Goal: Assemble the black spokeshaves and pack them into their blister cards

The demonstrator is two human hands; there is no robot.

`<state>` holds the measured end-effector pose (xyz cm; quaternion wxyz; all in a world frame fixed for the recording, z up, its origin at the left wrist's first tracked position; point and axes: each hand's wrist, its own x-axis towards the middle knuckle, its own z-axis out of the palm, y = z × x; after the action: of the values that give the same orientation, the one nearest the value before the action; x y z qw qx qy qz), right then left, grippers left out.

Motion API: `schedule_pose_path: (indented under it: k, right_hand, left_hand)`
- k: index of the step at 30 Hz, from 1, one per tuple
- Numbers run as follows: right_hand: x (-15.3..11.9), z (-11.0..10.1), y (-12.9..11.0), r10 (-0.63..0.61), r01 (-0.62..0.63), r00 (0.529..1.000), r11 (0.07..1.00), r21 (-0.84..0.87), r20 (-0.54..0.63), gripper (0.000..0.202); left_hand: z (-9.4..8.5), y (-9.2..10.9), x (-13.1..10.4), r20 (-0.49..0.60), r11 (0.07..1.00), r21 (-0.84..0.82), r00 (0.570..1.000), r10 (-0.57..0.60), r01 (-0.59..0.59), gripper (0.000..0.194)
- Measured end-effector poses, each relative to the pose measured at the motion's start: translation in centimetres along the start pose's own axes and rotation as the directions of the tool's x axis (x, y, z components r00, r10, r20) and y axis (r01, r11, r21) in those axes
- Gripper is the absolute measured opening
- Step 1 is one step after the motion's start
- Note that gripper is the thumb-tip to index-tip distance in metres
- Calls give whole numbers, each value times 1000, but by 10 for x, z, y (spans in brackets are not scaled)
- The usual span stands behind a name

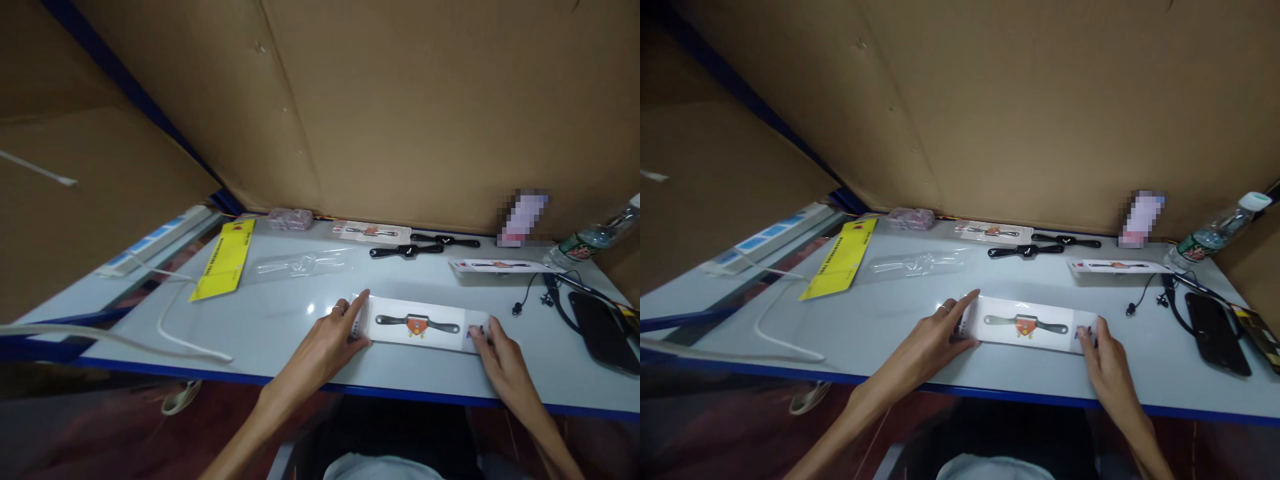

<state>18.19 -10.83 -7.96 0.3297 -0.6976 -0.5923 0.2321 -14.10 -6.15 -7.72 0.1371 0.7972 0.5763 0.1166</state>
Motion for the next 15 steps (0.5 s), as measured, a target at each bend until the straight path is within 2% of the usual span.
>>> schedule_pose_path:
  k: [3, 5, 7, 9, 12, 15]
  right_hand:
    - [-5, 7, -3, 9, -9, 1000, 1000, -7, -24, 58]
    - [-5, 10, 3, 28, -30, 997, 999, -20, -66, 69]
    - [-3, 12, 10, 37, -43, 993, 998, -52, -116, 74]
    - [-2, 14, 15, 8, -29, 982, 993, -113, -187, 77]
    - [-5, 17, 14, -75, 13, 959, 974, -226, -272, 82]
    - [-10, 19, 9, -99, -6, 942, 950, -312, -320, 87]
  left_hand:
    - [-6, 0, 0, 23, 994, -94, 998, -54, 56, 87]
    - [-11, -3, -2, 41, 958, -278, 998, -57, 66, 94]
    - [-15, -6, -7, 59, 885, -457, 996, -72, 91, 96]
    - [-17, -5, -13, 65, 838, -528, 990, -124, 140, 86]
    - [-16, 3, -20, 38, 837, -508, 976, -215, 204, 59]
    - [-11, 12, -23, 35, 824, -509, 962, -270, 250, 45]
